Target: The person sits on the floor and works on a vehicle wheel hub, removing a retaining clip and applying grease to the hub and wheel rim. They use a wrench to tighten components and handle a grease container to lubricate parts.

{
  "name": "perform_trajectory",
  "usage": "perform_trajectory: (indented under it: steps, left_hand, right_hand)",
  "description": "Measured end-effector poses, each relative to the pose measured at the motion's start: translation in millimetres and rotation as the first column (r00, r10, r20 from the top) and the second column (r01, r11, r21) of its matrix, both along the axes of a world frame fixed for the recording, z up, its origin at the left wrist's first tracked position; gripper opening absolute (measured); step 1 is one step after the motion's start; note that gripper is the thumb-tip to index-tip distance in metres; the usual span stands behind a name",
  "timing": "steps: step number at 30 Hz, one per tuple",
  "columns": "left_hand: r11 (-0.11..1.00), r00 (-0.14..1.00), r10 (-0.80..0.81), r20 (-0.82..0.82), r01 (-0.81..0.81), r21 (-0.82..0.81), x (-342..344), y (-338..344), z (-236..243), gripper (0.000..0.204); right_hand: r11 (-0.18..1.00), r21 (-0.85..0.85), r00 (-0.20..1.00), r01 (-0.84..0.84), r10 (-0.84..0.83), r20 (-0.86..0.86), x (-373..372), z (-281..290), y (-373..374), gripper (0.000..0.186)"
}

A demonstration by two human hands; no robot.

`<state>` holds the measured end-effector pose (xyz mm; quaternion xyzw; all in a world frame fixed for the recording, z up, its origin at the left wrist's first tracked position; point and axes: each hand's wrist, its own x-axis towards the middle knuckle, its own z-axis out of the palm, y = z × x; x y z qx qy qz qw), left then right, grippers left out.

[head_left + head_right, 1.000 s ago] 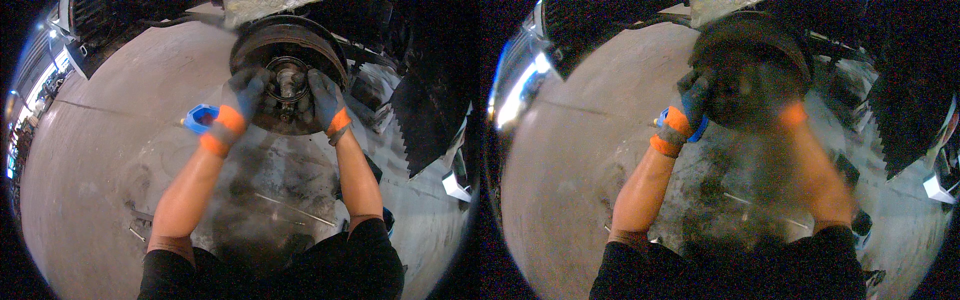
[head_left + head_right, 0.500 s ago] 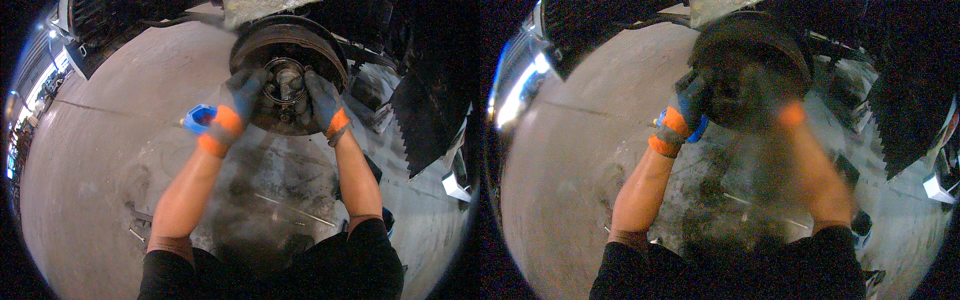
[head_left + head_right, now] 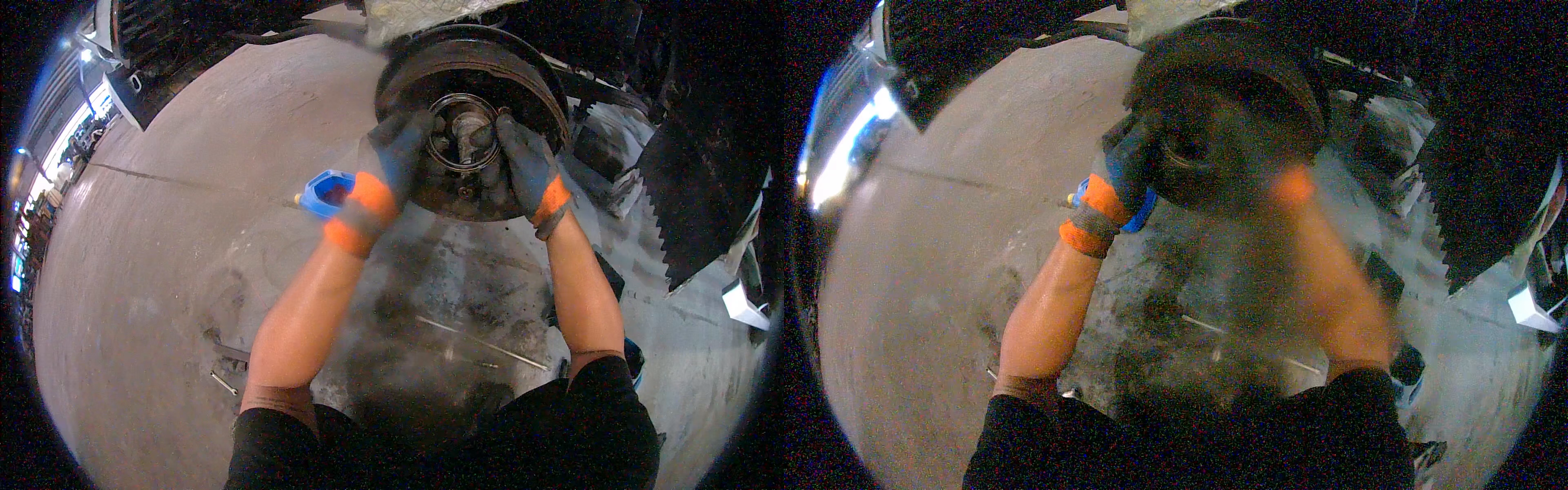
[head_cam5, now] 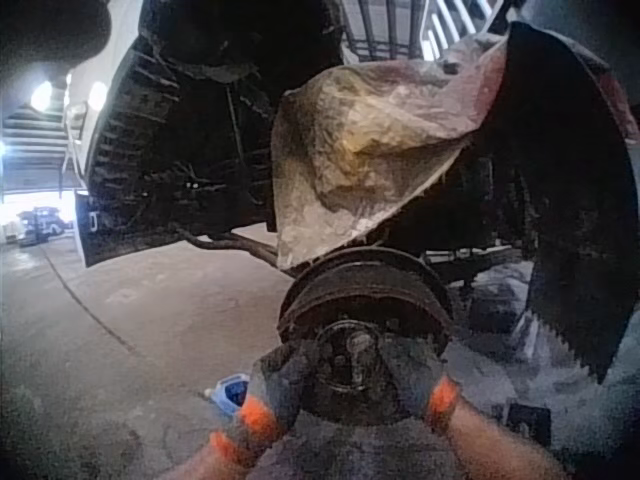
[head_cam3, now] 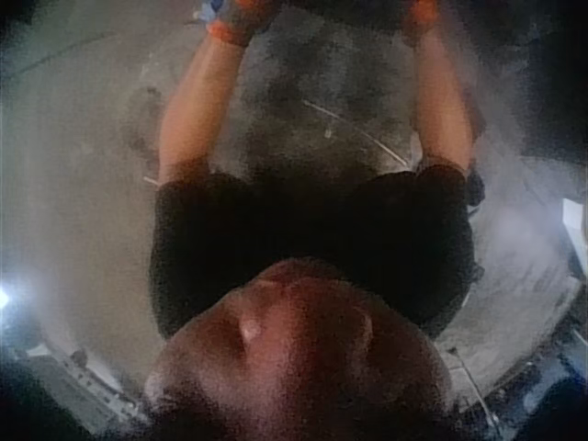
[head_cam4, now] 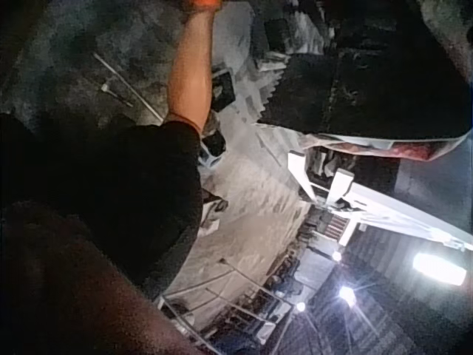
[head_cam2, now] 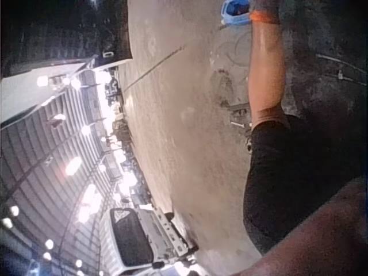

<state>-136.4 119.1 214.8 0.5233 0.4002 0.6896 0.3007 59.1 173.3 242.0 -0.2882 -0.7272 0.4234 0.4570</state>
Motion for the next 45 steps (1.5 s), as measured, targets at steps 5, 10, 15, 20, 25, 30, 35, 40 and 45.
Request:
perform_trajectory:
  steps: [5,10,15,20,25,30,35,40,45]
  left_hand:
    - [1.0,0.997,-0.004,0.078,0.005,-0.01,6,-2,3,0.037]
    - [1.0,0.997,0.014,0.081,-0.012,-0.023,11,-15,13,0.035]
    - [0.999,0.991,-0.051,0.127,0.048,0.024,7,-4,3,0.033]
    - [1.0,0.997,-0.02,0.068,0.019,0.005,4,-3,2,0.034]
    - [0.998,0.988,-0.046,0.145,0.039,0.051,6,3,-2,0.036]
    - [0.999,0.999,-0.001,0.046,-0.001,0.044,2,2,-2,0.038]
    - [1.0,0.993,0.0,0.115,-0.001,0.016,1,5,-5,0.04]
    - [0.998,0.98,-0.056,0.191,0.06,-0.015,4,3,-2,0.041]
    - [0.999,0.985,-0.049,0.166,0.046,0.021,2,5,-4,0.039]
  right_hand:
    - [0.998,-0.033,0.996,-0.056,0.053,-0.076,0,-8,7,0.042]
    - [0.986,-0.162,0.999,-0.048,0.05,0.008,4,-5,9,0.043]
    - [1.0,-0.019,1.0,-0.018,0.018,-0.016,1,-1,2,0.045]
    - [0.998,-0.055,0.998,-0.042,0.039,-0.057,-2,1,-2,0.046]
    - [0.998,-0.038,0.997,-0.054,0.052,-0.052,2,-10,12,0.044]
    - [0.997,-0.048,0.998,-0.052,0.051,-0.021,0,0,0,0.044]
    - [0.998,-0.04,0.998,-0.041,0.039,-0.053,-3,-2,1,0.044]
    - [0.978,-0.208,0.997,-0.021,0.036,0.068,5,-5,10,0.043]
    - [0.989,-0.144,0.996,-0.038,0.026,-0.086,-3,-6,3,0.041]
